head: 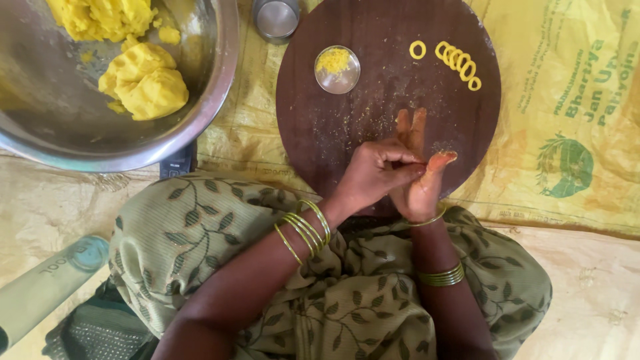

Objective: The person rolls small pieces of yellow dough between their palms to form thin rings and places them into a metal bowl. The person occasionally transfers finished rings from a wooden board to the bowl.

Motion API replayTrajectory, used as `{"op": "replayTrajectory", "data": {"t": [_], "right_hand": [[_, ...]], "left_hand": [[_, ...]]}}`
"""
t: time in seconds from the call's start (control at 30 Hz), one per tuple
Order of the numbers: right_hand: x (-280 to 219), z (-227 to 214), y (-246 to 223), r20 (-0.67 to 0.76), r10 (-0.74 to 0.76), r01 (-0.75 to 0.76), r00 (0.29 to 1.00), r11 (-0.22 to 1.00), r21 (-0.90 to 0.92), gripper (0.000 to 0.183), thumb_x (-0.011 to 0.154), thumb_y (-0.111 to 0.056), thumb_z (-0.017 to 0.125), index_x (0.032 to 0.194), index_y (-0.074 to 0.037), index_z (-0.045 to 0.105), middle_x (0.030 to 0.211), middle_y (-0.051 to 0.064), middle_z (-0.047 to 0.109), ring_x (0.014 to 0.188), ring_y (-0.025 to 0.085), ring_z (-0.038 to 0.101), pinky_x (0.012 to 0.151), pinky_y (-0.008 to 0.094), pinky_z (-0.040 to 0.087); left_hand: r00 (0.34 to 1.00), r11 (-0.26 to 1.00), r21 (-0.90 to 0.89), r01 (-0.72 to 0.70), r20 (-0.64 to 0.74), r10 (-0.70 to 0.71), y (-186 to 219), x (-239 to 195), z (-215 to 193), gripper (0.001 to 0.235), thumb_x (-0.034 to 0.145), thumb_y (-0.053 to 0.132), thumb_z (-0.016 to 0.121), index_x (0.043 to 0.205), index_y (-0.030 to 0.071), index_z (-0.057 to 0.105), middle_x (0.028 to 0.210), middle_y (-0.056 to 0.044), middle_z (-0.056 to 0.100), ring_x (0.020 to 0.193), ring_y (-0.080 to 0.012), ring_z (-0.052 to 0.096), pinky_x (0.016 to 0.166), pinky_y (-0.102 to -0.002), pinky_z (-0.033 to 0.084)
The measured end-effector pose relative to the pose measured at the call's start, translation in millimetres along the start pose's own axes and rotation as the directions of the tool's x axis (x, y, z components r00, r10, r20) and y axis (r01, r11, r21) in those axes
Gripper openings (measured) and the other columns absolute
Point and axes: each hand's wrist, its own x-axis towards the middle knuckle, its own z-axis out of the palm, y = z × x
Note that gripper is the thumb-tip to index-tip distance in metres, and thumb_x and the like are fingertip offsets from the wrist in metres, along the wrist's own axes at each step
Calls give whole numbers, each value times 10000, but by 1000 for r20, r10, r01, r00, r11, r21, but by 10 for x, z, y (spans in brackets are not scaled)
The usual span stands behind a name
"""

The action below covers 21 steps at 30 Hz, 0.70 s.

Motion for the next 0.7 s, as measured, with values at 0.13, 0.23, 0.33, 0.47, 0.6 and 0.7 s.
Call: {"op": "replayTrajectory", "data": {"t": [0.13,0.23,0.33,0.47,0.6,0.7], "right_hand": [[-1,-68,44,-9,-6,6,1000,1000,-26,1132,896,-886,325,1693,-180,-56,1801,96,6,1638,276,127,1335,485,134],[54,-135,75,6,6,-5,1000,992,-125,1108,907,-886,327,1684,-214,-88,1789,72,-11,1660,264,156,1356,472,204],[81,-156,69,30,-122,126,992,968,-215,1048,961,-786,480,1689,-237,-39,1824,77,12,1527,255,259,1246,460,298],[26,-186,-251,-15,-172,173,985,983,61,1051,921,-873,395,1702,-260,50,1746,102,109,1289,251,353,1117,428,304],[56,-144,-491,-117,-113,161,987,610,776,1118,819,-889,299,1670,-188,107,1714,187,134,1586,343,145,1286,553,106],[65,-80,-524,-69,-167,149,984,538,830,1118,836,-905,280,1664,-172,116,1725,176,93,1608,327,43,1292,572,25]], "left_hand": [[999,998,21,-51,-7,51,40,-17,-19,166,875,85,811,1028,25,788,937,-45,731,831,-95,667,728,-254,542],[995,993,62,-97,-22,98,76,4,-37,143,873,96,806,993,34,759,948,-33,732,842,-104,702,747,-267,583],[990,969,214,-122,-44,134,122,-10,-46,132,833,110,803,916,38,730,903,-52,719,782,-138,706,684,-291,581],[970,891,416,-185,-67,232,183,49,-57,113,808,111,776,866,40,709,857,-78,710,708,-184,706,653,-324,569],[988,915,401,-38,-124,96,206,78,-81,261,844,230,864,826,28,700,809,-95,689,654,-211,692,595,-350,551],[987,911,407,-70,-103,122,235,58,-30,241,864,257,857,872,57,723,845,-91,702,690,-206,705,615,-346,565]]}}
